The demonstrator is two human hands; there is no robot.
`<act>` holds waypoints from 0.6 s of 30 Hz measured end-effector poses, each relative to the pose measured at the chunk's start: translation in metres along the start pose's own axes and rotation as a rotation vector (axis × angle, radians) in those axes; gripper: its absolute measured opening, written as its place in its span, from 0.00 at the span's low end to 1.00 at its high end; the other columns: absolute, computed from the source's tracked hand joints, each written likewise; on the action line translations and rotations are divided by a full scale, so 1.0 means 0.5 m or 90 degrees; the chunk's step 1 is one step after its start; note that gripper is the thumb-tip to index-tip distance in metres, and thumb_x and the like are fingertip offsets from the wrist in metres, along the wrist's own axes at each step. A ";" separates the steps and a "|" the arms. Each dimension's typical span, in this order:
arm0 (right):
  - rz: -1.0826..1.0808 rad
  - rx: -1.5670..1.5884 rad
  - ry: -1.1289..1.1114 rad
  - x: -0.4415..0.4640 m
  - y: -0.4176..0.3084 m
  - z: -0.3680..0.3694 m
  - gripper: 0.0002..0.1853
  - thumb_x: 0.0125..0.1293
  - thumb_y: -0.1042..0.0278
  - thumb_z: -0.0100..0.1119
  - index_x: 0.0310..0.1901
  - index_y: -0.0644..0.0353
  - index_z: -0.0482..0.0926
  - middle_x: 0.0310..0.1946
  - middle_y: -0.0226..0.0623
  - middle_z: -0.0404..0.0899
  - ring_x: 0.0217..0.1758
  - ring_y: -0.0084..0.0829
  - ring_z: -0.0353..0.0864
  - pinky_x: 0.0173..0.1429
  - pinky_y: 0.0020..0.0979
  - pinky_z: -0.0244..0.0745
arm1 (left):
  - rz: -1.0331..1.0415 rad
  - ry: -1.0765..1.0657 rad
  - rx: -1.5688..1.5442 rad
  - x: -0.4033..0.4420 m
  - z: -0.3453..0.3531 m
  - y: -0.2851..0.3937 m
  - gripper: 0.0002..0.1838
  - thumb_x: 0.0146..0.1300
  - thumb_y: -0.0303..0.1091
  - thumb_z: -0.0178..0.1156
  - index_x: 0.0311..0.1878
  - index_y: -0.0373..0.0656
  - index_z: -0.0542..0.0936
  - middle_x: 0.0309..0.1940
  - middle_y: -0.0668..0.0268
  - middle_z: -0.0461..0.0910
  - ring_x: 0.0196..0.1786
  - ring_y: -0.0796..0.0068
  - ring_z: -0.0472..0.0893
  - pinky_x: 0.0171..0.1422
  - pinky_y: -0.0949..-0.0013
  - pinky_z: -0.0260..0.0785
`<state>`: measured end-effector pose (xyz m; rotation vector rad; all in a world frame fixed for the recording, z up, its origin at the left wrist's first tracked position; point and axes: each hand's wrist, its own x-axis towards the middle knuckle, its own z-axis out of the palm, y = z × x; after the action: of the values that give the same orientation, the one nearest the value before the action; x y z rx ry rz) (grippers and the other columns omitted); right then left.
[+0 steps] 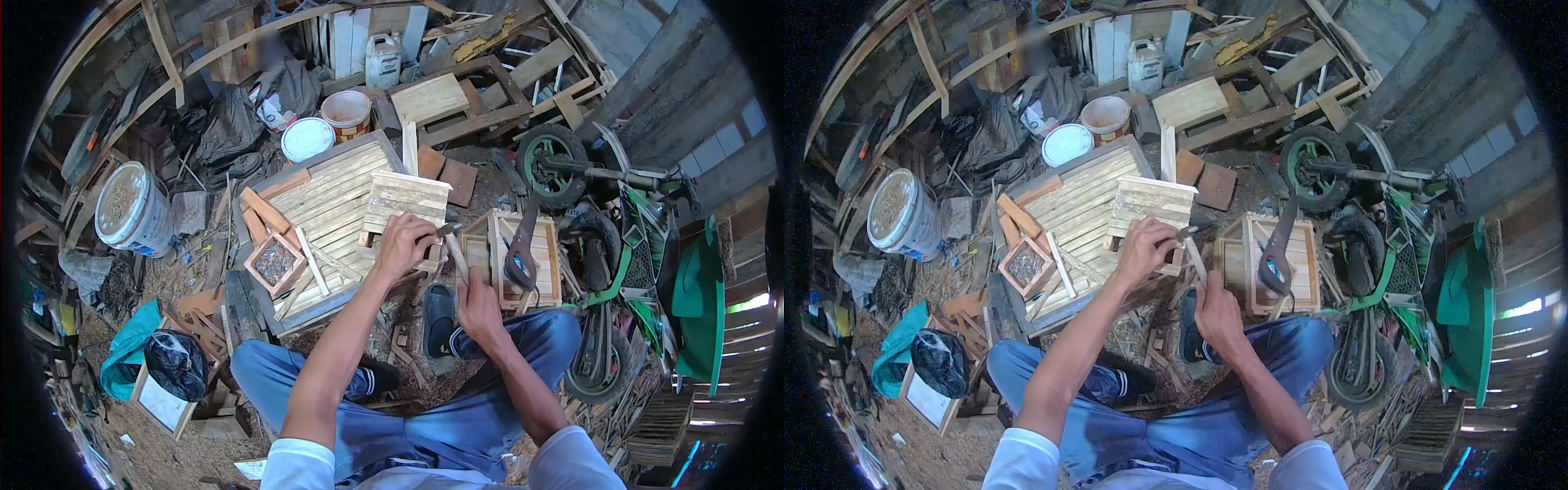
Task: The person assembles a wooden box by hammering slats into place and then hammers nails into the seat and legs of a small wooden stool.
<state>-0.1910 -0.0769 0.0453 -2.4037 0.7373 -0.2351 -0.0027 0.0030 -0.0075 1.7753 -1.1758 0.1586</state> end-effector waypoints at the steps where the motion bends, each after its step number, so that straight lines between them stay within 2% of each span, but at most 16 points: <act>1: -0.004 0.015 0.001 -0.004 -0.014 -0.014 0.11 0.72 0.67 0.50 0.45 0.63 0.61 0.25 0.67 0.76 0.33 0.69 0.76 0.35 0.64 0.66 | -0.006 -0.001 0.002 -0.005 0.000 0.002 0.05 0.53 0.32 0.70 0.34 0.46 0.86 0.36 0.70 0.87 0.40 0.69 0.79 0.47 0.64 0.64; 4: -0.072 0.074 0.105 -0.018 -0.048 -0.036 0.11 0.72 0.67 0.50 0.45 0.64 0.61 0.25 0.67 0.76 0.33 0.69 0.76 0.35 0.64 0.66 | 0.009 -0.001 -0.013 -0.003 0.001 -0.006 0.05 0.53 0.31 0.70 0.34 0.46 0.87 0.36 0.71 0.87 0.40 0.69 0.79 0.46 0.64 0.64; 8: 0.023 0.001 -0.019 -0.008 0.016 0.014 0.10 0.72 0.69 0.49 0.44 0.64 0.62 0.25 0.68 0.75 0.33 0.70 0.75 0.35 0.63 0.65 | -0.009 -0.006 -0.009 -0.005 0.001 0.000 0.04 0.53 0.31 0.70 0.33 0.46 0.87 0.36 0.72 0.87 0.41 0.69 0.79 0.47 0.65 0.63; 14: -0.001 0.094 0.042 -0.016 -0.023 -0.010 0.10 0.72 0.68 0.50 0.45 0.65 0.63 0.25 0.69 0.75 0.35 0.71 0.75 0.36 0.63 0.65 | -0.012 -0.009 -0.020 -0.006 0.001 -0.001 0.04 0.53 0.31 0.69 0.33 0.44 0.87 0.36 0.71 0.87 0.42 0.69 0.79 0.48 0.64 0.63; 17: 0.009 -0.014 -0.043 -0.005 0.012 0.002 0.10 0.72 0.69 0.50 0.45 0.65 0.63 0.26 0.69 0.75 0.36 0.70 0.75 0.36 0.62 0.65 | 0.000 -0.013 -0.009 -0.002 0.001 -0.004 0.05 0.54 0.33 0.70 0.33 0.45 0.87 0.36 0.71 0.87 0.42 0.69 0.79 0.49 0.64 0.63; 18: 0.004 0.014 -0.015 -0.001 -0.001 -0.006 0.10 0.73 0.68 0.50 0.45 0.65 0.63 0.26 0.69 0.75 0.36 0.70 0.75 0.36 0.62 0.65 | 0.002 -0.010 -0.011 -0.002 0.003 -0.005 0.05 0.54 0.33 0.70 0.33 0.45 0.87 0.36 0.71 0.87 0.42 0.69 0.79 0.49 0.64 0.63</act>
<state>-0.1924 -0.0779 0.0480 -2.3792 0.7271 -0.2104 -0.0016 0.0028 -0.0104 1.7622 -1.1887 0.1363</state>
